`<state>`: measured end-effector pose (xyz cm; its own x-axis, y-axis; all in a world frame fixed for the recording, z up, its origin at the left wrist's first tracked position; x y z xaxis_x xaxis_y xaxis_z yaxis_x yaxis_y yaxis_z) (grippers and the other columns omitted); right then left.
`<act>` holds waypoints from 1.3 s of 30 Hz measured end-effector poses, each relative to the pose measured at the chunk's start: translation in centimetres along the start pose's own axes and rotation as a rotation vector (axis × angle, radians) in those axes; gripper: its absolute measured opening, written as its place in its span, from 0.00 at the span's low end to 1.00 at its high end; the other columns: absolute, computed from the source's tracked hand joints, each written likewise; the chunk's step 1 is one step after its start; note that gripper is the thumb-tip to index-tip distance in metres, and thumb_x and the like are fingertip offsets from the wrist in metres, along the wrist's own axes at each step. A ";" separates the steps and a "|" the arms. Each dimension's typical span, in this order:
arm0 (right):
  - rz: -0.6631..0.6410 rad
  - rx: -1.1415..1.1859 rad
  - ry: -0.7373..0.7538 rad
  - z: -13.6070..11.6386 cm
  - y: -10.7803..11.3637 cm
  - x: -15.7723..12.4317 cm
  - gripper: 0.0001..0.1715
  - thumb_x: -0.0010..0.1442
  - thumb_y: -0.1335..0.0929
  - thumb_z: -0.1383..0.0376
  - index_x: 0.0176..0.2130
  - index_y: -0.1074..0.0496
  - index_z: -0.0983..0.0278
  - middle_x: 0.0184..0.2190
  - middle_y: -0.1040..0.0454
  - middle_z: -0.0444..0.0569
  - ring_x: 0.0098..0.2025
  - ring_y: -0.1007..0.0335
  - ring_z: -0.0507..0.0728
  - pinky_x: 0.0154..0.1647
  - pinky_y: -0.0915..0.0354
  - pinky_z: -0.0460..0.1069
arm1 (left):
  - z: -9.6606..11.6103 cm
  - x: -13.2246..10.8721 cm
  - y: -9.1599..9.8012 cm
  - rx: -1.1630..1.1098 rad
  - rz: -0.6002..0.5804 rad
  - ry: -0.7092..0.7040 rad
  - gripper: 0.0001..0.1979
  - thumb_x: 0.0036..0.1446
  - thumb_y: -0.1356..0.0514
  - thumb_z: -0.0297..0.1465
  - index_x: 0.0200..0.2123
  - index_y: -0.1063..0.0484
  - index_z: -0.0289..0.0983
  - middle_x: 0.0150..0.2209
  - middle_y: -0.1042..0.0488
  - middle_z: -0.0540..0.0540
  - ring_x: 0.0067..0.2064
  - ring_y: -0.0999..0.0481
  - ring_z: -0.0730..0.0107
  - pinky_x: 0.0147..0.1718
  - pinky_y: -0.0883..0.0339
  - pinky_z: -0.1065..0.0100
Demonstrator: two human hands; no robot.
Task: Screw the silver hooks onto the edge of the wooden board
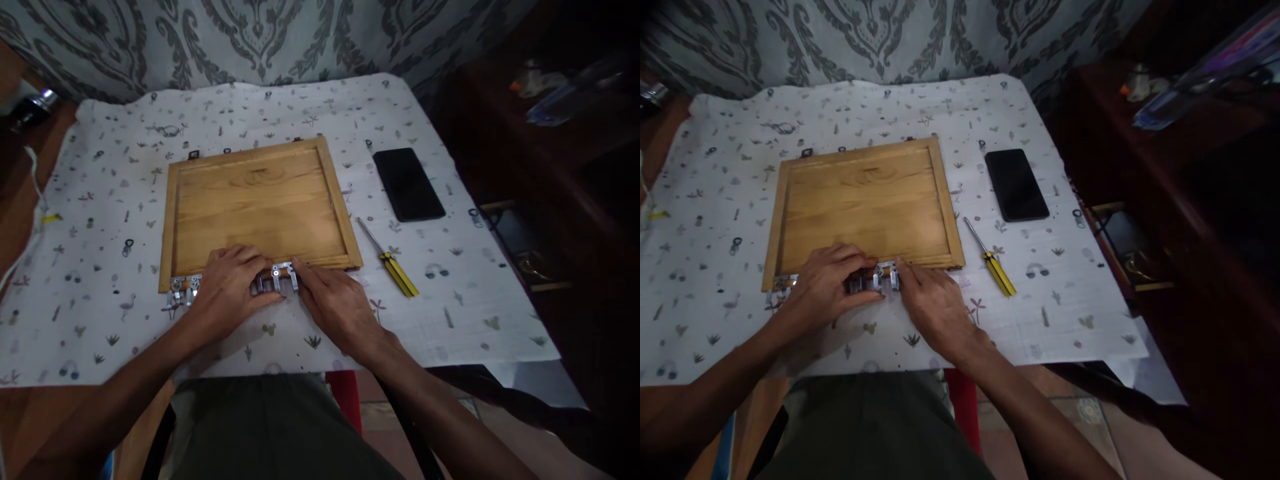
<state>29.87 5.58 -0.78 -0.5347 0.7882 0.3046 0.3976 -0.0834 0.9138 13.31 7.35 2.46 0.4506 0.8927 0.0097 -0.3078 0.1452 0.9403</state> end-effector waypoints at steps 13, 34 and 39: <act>-0.020 0.018 -0.008 0.1 -0.3 -0.1 0.25 0.66 0.39 0.75 0.59 0.28 0.74 0.43 0.16 0.59 0.40 0.18 0.61 0.41 0.23 0.55 | 0.0 0.0 -0.2 0.035 0.000 0.020 0.21 0.58 0.33 0.50 0.39 0.24 0.38 0.40 0.23 0.43 0.45 0.25 0.51 0.45 0.34 0.51; -0.059 0.042 -0.041 0.2 -0.3 0.0 0.23 0.67 0.38 0.74 0.59 0.27 0.72 0.45 0.16 0.61 0.42 0.18 0.63 0.42 0.23 0.56 | -1.5 -0.9 0.3 -0.066 -0.029 -0.027 0.26 0.58 0.35 0.53 0.50 0.25 0.41 0.50 0.24 0.42 0.52 0.27 0.51 0.53 0.33 0.49; -0.060 0.005 -0.022 0.2 -0.2 0.0 0.24 0.66 0.36 0.74 0.59 0.28 0.73 0.45 0.16 0.58 0.41 0.18 0.62 0.42 0.24 0.55 | -0.3 -0.3 -0.3 -0.025 -0.013 -0.048 0.25 0.59 0.33 0.50 0.51 0.27 0.40 0.51 0.24 0.41 0.54 0.29 0.49 0.55 0.35 0.47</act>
<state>29.92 5.68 -0.99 -0.5411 0.8049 0.2437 0.3691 -0.0331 0.9288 13.01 7.18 2.03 0.4941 0.8693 0.0149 -0.3225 0.1674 0.9316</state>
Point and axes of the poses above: each hand's wrist, its own x-axis towards the middle knuckle, its own y-axis out of the back of the hand, z = x × y, the point moved 5 cm from there along x, towards the middle knuckle
